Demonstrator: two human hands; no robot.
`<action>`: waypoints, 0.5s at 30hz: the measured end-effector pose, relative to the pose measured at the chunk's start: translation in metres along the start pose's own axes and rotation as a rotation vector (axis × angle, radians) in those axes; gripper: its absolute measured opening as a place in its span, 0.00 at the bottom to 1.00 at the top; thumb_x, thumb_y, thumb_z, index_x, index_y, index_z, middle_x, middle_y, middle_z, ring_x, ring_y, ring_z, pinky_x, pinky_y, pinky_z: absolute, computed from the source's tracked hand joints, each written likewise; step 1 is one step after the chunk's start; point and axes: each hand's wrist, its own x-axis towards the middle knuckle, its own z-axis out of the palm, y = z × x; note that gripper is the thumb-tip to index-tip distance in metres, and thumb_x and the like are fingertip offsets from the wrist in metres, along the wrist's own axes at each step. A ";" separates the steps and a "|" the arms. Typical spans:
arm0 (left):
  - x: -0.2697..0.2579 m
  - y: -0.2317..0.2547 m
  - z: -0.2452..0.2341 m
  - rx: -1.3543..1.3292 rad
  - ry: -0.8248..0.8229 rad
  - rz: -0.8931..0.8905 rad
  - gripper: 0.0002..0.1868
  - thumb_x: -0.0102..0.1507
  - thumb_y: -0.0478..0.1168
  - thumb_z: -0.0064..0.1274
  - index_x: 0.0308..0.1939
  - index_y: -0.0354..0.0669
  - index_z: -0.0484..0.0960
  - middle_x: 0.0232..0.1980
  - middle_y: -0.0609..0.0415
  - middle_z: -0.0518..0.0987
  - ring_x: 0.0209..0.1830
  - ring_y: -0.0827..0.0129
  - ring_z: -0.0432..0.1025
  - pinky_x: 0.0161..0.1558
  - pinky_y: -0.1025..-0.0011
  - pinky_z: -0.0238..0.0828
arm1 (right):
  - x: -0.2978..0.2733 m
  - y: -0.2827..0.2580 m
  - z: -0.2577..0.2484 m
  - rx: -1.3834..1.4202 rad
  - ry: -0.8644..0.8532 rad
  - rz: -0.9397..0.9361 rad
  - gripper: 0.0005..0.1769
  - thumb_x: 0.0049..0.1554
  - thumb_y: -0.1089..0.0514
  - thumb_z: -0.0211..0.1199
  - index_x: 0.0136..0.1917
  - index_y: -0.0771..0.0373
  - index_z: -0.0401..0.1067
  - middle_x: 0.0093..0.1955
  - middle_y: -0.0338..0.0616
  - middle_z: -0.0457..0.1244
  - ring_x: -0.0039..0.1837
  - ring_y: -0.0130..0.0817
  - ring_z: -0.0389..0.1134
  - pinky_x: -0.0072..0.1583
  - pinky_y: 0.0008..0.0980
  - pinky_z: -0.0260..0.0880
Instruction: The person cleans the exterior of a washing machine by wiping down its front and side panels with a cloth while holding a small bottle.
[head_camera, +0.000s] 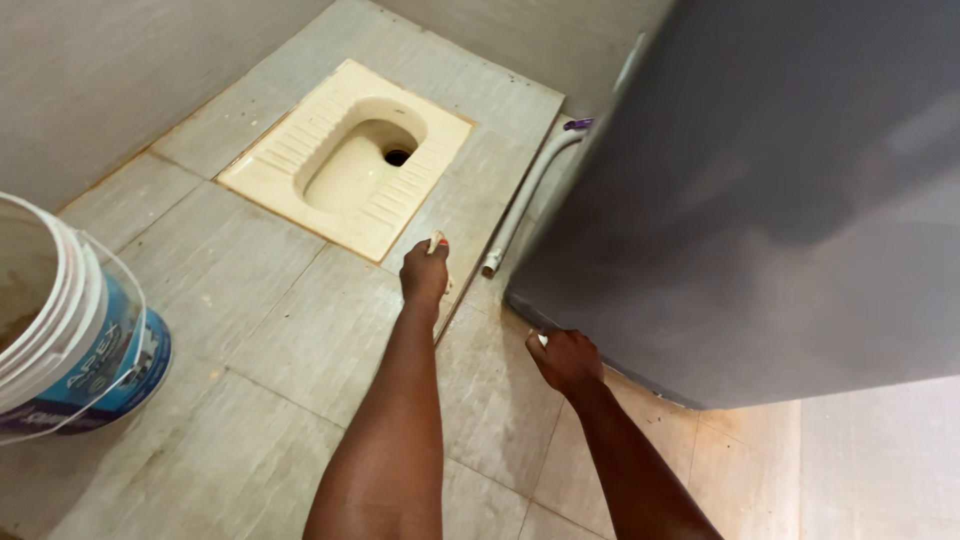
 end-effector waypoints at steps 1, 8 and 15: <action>0.000 0.001 0.000 0.017 0.014 0.062 0.22 0.65 0.50 0.53 0.56 0.41 0.84 0.42 0.47 0.85 0.32 0.66 0.78 0.33 0.66 0.74 | 0.000 -0.004 -0.002 -0.035 -0.125 0.051 0.33 0.65 0.35 0.43 0.53 0.61 0.80 0.52 0.56 0.71 0.58 0.53 0.71 0.65 0.49 0.67; -0.008 0.012 -0.007 0.003 -0.013 -0.062 0.23 0.65 0.50 0.52 0.59 0.41 0.82 0.41 0.44 0.85 0.31 0.62 0.79 0.33 0.64 0.75 | 0.005 -0.001 0.017 -0.113 -0.091 -0.038 0.33 0.62 0.34 0.46 0.50 0.64 0.78 0.54 0.56 0.70 0.59 0.52 0.70 0.64 0.49 0.67; -0.002 0.009 -0.011 0.010 -0.012 -0.059 0.22 0.65 0.50 0.53 0.58 0.42 0.82 0.42 0.45 0.85 0.35 0.62 0.80 0.36 0.65 0.75 | 0.019 0.016 0.031 -0.119 -0.072 -0.047 0.34 0.65 0.35 0.41 0.56 0.66 0.73 0.57 0.59 0.68 0.61 0.55 0.68 0.65 0.51 0.65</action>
